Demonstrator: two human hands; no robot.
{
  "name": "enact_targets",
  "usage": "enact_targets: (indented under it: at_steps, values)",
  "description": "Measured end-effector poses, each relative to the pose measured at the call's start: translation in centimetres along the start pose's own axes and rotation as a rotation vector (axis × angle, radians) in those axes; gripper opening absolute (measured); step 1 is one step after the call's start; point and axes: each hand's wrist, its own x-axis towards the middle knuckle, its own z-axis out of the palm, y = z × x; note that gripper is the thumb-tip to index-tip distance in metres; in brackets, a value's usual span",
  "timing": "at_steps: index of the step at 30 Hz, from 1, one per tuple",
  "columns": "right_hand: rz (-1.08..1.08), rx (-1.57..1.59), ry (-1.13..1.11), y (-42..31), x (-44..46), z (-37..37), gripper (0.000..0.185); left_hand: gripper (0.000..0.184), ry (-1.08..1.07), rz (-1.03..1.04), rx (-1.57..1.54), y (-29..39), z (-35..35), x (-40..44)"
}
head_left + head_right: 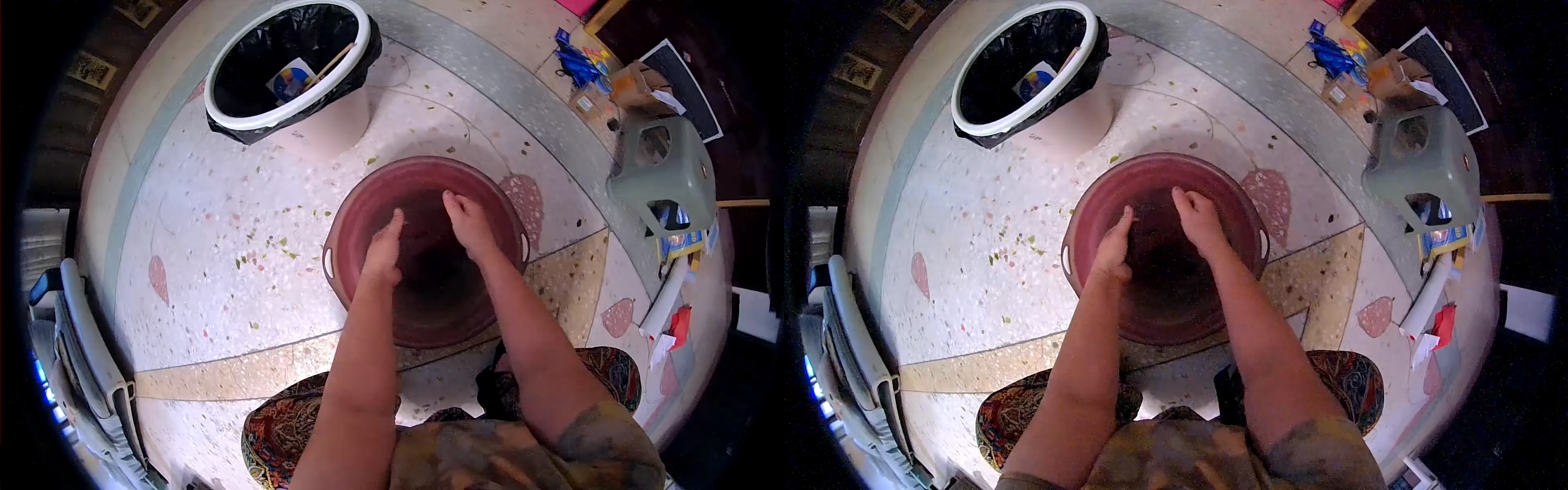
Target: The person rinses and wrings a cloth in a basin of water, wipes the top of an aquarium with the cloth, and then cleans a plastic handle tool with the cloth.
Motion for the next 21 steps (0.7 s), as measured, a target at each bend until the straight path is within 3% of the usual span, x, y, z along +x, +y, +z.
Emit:
enact_targets:
  at_steps: [3,5,6,7,9,14,16,17,19,21]
  values:
    - [0.157,0.092,-0.177,-0.6,0.1,-1.1,0.042,0.051,0.025,0.066,-0.099,0.3,-1.0,-0.5]
    - [0.147,0.078,-0.217,-1.1,0.4,-1.5,0.044,0.04,-0.251,0.089,-0.451,-0.4,-2.5,0.2]
    - [0.201,0.053,-0.237,-1.6,0.5,-1.6,0.045,0.031,-0.286,0.123,-0.464,-0.6,-2.5,0.5]
    - [0.255,0.028,-0.257,-1.8,0.7,-1.7,0.046,0.031,-0.284,0.123,-0.468,-0.7,-2.7,0.7]
    - [0.255,0.044,-0.269,-1.8,0.9,-2.0,0.046,0.026,-0.053,0.244,-0.298,-0.7,-3.0,0.8]
    - [0.289,0.002,-0.211,-2.4,1.3,-2.3,0.039,0.026,-0.018,0.328,-0.175,-0.9,-3.3,1.9]
    - [0.085,-0.12,-0.264,-2.4,1.4,-2.5,0.026,0.026,0.008,0.383,-0.158,-1.3,-3.1,2.6]
    - [0.086,-0.122,-0.264,-2.3,1.5,-2.6,0.026,0.028,0.002,0.434,-0.141,-1.6,-3.0,2.9]
    - [-0.263,-0.232,-0.223,-1.5,1.6,-2.5,0.017,0.03,-0.001,0.486,-0.128,-2.3,-2.9,3.6]
    - [-0.37,-0.392,-0.176,-0.6,1.2,-2.1,0.018,0.04,0.28,0.873,0.65,-3.7,-3.2,4.8]
